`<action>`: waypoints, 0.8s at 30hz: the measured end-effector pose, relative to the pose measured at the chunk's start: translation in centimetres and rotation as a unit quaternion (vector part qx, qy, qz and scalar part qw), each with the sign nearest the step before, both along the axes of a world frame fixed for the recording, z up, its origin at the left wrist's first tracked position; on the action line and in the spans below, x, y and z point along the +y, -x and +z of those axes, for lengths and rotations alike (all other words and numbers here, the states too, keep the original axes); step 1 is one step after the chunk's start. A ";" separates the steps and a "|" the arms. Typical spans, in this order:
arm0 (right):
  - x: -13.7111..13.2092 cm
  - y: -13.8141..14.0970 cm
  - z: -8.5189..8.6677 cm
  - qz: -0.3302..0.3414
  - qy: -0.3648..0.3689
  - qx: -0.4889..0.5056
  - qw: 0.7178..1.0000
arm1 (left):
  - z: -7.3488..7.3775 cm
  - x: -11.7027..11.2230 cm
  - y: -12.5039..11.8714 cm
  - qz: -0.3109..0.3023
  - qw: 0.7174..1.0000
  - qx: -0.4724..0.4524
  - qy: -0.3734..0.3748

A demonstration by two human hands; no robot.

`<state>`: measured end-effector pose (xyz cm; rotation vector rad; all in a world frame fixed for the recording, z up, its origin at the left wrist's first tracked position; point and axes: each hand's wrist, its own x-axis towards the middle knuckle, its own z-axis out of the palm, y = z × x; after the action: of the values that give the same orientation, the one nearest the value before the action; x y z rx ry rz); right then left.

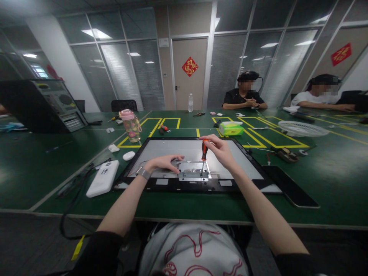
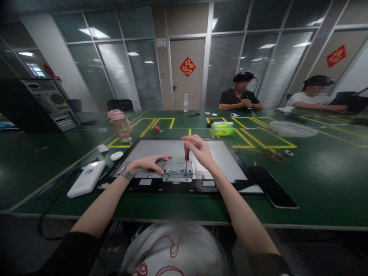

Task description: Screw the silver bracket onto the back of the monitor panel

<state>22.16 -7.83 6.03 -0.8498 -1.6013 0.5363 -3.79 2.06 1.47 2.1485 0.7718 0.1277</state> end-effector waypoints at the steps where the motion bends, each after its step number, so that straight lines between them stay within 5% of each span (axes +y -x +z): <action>1: 0.0 0.0 0.0 0.000 0.001 -0.001 1.000 | 0.0 0.1 0.0 -0.002 1.000 -0.001 0.000; 24: -0.3 0.7 0.1 -0.010 0.006 0.016 1.000 | -0.4 0.4 0.1 -0.014 1.000 -0.003 -0.018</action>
<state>21.50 -8.18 6.15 -0.8604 -1.5597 0.5439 -3.85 2.47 1.12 2.1907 0.7402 0.1350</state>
